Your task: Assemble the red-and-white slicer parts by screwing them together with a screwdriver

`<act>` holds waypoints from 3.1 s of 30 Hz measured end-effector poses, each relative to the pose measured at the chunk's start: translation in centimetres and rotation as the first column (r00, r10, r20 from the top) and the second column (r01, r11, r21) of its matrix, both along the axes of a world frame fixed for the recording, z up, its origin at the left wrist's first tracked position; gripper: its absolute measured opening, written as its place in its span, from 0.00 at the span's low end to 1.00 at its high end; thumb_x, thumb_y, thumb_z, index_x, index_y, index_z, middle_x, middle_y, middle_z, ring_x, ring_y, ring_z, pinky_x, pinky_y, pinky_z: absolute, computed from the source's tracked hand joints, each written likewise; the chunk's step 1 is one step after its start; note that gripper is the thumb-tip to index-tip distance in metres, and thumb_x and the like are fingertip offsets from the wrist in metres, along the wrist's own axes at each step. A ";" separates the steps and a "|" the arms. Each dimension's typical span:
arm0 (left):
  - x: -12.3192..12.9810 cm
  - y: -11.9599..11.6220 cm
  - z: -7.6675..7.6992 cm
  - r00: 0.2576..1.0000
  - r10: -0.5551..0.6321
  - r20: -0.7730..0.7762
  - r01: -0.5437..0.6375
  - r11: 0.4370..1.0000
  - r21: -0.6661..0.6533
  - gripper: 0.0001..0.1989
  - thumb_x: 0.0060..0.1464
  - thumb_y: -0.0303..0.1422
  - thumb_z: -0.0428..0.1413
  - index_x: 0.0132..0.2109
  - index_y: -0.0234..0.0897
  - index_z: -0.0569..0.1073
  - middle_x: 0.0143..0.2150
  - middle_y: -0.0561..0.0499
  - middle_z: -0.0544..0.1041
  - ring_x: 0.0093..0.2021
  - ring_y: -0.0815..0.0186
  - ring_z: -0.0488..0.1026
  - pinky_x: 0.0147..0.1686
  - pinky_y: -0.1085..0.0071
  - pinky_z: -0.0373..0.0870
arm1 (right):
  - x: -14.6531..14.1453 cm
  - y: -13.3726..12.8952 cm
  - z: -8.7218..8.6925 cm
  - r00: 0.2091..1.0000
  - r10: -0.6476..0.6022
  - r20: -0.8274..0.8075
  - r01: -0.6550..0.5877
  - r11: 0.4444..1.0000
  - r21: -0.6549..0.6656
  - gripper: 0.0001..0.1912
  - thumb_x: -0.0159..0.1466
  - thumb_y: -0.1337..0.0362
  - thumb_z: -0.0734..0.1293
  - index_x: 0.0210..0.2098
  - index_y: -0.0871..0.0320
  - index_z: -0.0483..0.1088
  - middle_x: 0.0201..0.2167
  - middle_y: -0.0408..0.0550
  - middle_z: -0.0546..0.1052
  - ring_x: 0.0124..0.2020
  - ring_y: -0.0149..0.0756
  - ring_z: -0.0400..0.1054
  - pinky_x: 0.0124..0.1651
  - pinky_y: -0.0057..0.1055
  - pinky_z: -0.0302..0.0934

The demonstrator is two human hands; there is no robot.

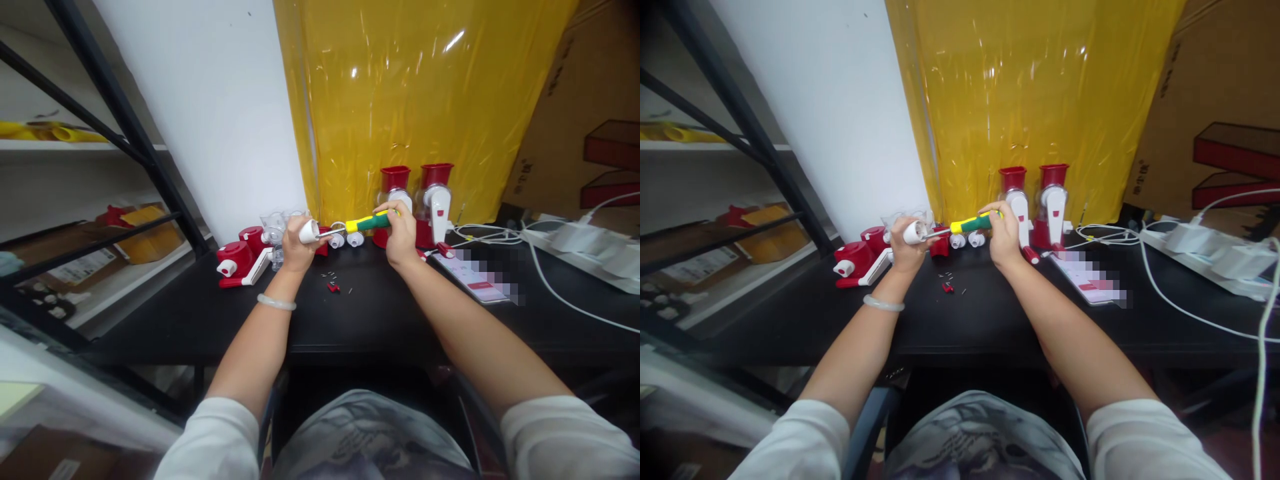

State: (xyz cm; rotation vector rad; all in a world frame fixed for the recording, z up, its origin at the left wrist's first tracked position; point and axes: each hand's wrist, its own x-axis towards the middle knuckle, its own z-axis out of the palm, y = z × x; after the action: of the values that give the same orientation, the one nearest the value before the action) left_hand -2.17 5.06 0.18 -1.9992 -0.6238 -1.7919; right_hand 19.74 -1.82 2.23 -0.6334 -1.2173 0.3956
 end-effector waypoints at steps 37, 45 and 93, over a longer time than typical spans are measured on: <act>0.1 0.2 0.7 0.976 -0.216 -0.017 0.216 0.962 0.166 0.33 0.42 0.43 0.69 0.52 0.44 0.63 0.40 0.52 0.72 0.40 0.63 0.73 0.41 0.63 0.71 | 0.6 0.1 -0.2 0.959 -0.201 0.198 0.147 0.955 0.257 0.12 0.65 0.54 0.60 0.42 0.54 0.67 0.38 0.48 0.70 0.39 0.38 0.68 0.40 0.38 0.66; 1.5 -0.7 1.0 0.932 -0.352 0.091 0.334 0.928 0.167 0.33 0.45 0.48 0.65 0.53 0.45 0.60 0.41 0.53 0.71 0.37 0.66 0.76 0.42 0.63 0.72 | 0.5 0.0 0.4 0.945 -0.321 0.067 0.271 0.881 0.388 0.10 0.67 0.57 0.57 0.39 0.54 0.65 0.35 0.46 0.67 0.38 0.36 0.66 0.43 0.38 0.63; 1.5 -1.4 0.6 0.962 -0.260 0.083 0.257 0.965 0.046 0.33 0.49 0.54 0.60 0.53 0.42 0.58 0.38 0.51 0.73 0.36 0.63 0.77 0.43 0.60 0.72 | -0.2 -1.0 0.2 0.920 -0.388 0.049 0.300 0.782 0.547 0.13 0.65 0.52 0.57 0.42 0.52 0.64 0.34 0.47 0.66 0.36 0.39 0.66 0.39 0.44 0.64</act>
State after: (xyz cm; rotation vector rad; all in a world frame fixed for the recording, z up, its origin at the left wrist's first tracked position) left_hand -0.69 3.68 0.77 -2.0654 -0.3658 -2.0363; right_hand 19.59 -2.80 2.43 -0.3927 -1.2577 -0.3120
